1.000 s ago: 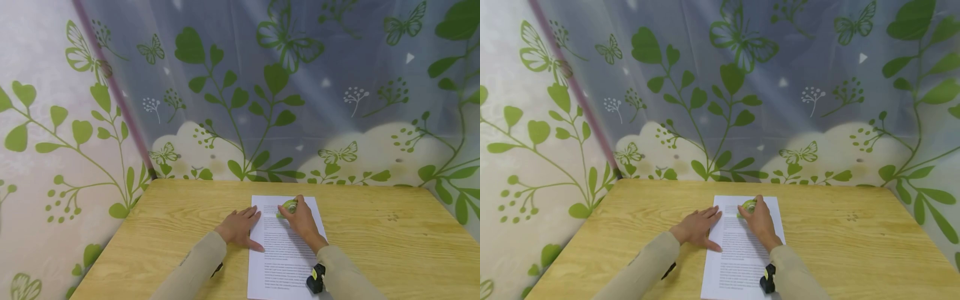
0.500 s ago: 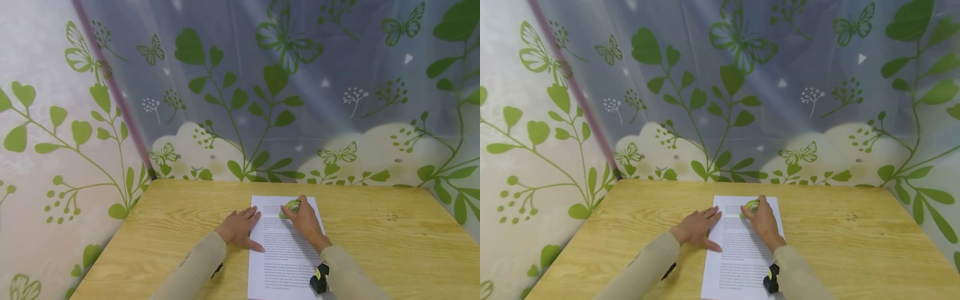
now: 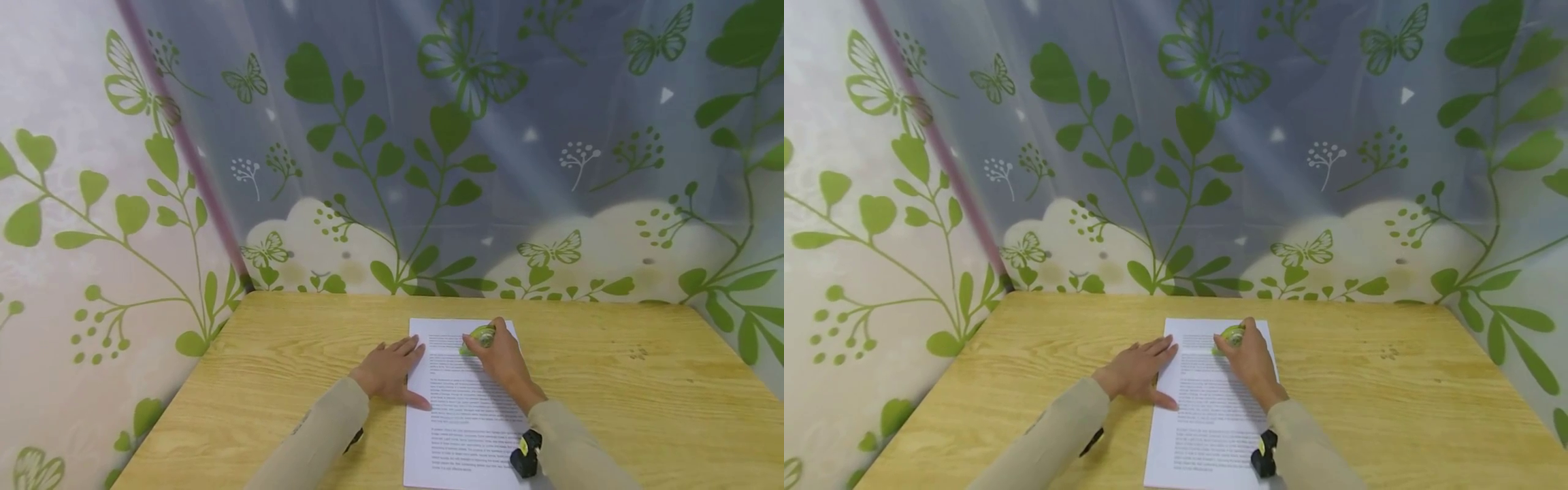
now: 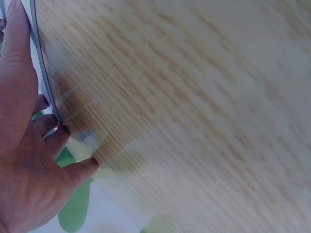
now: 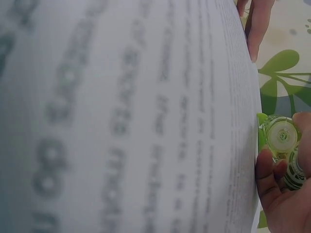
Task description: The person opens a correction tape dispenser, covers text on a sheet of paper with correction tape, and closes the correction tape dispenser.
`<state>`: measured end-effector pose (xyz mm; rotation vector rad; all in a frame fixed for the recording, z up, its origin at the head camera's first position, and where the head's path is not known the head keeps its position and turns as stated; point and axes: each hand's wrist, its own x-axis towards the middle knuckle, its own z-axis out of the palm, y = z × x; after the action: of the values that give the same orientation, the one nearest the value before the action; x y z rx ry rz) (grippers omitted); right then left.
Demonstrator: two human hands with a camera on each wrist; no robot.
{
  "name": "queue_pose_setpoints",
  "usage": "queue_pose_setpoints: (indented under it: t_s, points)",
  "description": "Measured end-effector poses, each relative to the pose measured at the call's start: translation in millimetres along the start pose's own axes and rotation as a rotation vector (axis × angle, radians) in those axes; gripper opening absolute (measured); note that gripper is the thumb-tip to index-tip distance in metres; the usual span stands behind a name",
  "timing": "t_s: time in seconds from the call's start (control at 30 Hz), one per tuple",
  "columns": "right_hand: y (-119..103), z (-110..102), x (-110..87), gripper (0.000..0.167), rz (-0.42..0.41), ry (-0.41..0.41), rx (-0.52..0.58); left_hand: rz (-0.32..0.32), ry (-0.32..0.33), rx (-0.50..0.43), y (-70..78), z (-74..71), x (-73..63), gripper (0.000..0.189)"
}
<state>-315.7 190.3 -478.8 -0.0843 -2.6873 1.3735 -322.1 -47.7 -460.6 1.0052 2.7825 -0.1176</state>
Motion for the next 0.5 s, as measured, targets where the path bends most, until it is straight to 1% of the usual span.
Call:
queue_pose_setpoints:
  t_s: [0.27, 0.5]
  points:
    - [4.6, -4.2, -0.8, 0.049, 0.011, -0.018, -0.001, 0.002, -0.008, -0.003, 0.3, -0.2, -0.6, 0.111]
    - [6.2, -8.9, -0.4, 0.048, 0.005, -0.031, 0.017, 0.004, 0.004, -0.005, 0.3, -0.7, 0.0, 0.11]
